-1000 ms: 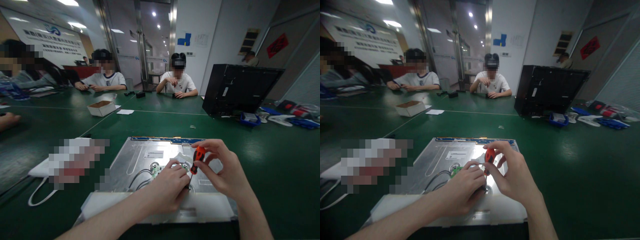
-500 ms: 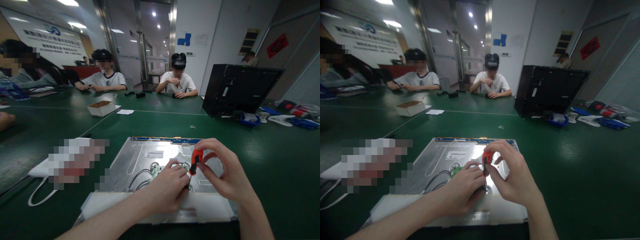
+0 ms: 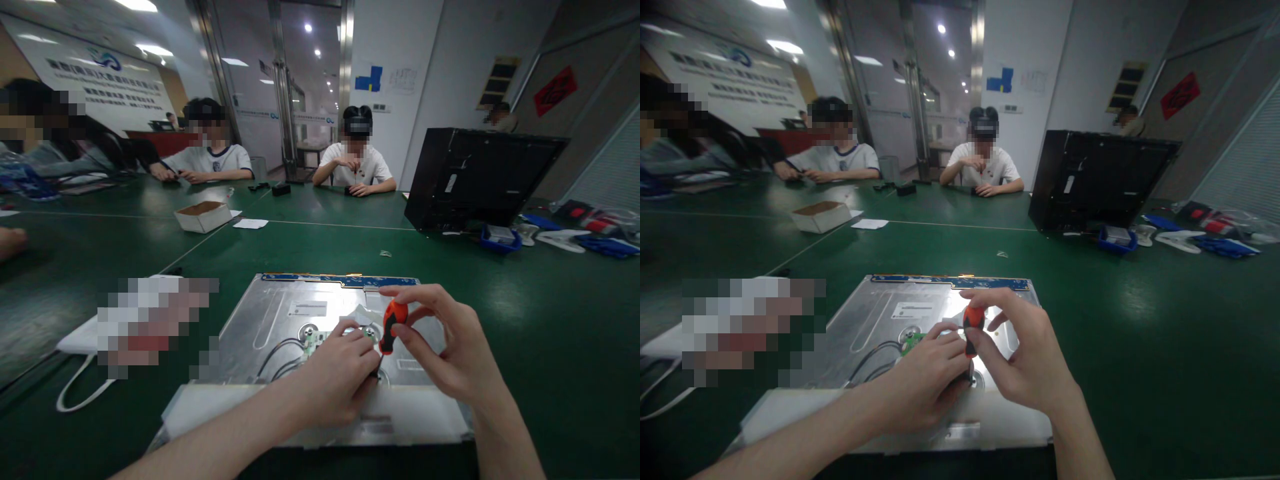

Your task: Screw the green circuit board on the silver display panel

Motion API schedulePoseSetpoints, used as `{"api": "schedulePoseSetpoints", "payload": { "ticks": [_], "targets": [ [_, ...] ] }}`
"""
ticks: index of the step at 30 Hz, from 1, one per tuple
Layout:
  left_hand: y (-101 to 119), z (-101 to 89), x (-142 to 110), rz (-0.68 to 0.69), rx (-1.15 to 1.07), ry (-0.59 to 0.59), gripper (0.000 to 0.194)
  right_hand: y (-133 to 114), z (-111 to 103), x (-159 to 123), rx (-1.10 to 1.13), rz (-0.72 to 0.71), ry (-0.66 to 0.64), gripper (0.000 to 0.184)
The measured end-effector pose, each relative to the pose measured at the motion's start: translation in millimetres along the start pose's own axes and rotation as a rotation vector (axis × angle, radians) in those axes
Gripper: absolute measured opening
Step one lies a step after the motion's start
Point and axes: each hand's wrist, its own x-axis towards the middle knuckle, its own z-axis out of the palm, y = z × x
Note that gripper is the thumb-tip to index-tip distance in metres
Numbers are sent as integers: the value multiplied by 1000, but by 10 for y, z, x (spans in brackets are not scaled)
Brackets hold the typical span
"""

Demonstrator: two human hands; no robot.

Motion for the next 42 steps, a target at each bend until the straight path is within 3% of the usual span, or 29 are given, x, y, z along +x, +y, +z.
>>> {"api": "schedulePoseSetpoints", "payload": {
  "ticks": [8,14,24,34,42],
  "targets": [
    [9,-11,-10,-4,-14,-5,7,34,0,27,-72,21,91,20],
    [10,1,-8,-4,-2,16,3,7,-13,25,-51,39,58,27],
    [21,-10,-6,-9,-17,9,2,24,20,31,-17,109,51,21],
    [15,-10,-2,-8,-1,13,2,18,-50,19,-59,21,-24,27],
    [8,-3,-2,-7,-12,8,2,45,-43,25,-90,-7,17,25]
  ]
}}
